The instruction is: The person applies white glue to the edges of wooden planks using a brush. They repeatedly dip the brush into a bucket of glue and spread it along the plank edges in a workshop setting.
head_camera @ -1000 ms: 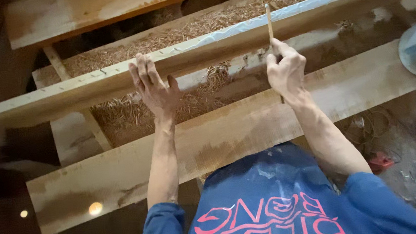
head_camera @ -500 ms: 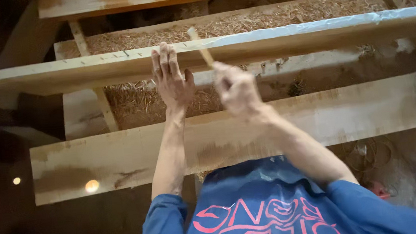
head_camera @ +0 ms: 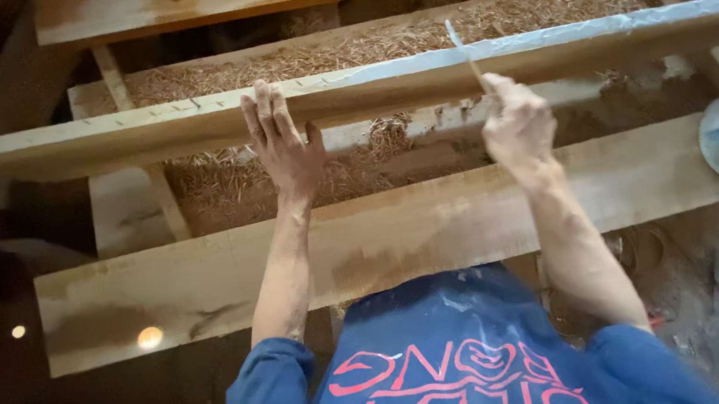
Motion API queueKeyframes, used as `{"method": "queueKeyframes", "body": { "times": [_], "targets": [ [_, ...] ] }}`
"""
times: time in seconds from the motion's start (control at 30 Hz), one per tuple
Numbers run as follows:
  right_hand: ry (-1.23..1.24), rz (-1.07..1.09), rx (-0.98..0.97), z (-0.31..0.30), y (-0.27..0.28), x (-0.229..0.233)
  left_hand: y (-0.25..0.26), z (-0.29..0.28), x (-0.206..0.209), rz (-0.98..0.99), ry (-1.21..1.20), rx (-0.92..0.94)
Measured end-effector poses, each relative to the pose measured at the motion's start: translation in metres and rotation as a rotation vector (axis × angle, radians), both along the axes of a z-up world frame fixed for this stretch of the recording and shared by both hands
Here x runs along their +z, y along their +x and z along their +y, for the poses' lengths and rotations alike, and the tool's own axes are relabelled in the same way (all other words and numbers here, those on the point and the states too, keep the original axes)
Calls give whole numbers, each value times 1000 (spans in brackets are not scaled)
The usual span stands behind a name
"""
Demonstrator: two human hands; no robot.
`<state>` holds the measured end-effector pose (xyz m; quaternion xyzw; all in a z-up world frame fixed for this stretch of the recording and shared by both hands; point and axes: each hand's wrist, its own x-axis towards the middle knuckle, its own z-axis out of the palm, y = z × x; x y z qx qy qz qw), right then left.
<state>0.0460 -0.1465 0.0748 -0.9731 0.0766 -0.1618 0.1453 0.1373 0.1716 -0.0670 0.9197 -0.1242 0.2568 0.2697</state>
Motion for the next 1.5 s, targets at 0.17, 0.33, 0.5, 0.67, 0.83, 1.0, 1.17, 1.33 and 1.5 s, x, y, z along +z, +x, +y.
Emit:
{"method": "queueKeyframes", "body": {
  "times": [0.17, 0.33, 0.5, 0.67, 0.83, 1.0, 1.17, 1.33, 1.5],
  "targets": [
    [211, 55, 124, 94, 7, -15, 3, 15, -3, 10, 31, -32],
    [175, -29, 311, 144, 28, -24, 11, 46, -7, 21, 71, 108],
    [140, 161, 307, 175, 24, -39, 15, 76, -20, 134, 137, 140],
    [455, 120, 386, 185, 4, -28, 14, 74, -20, -57, -13, 67],
    [340, 90, 245, 175, 20, -29, 6, 67, -7, -8, -92, 59],
    [471, 43, 523, 179, 23, -40, 8, 68, -5, -21, -56, 66],
    [-60, 213, 338, 133, 38, 6, 9, 74, -15, 6, -14, 40],
    [-297, 256, 198, 101, 45, 44, 13, 65, -16, -35, -36, 102],
    [-98, 342, 338, 107, 52, 39, 7, 63, -5, -58, -91, 86]
  ]
}}
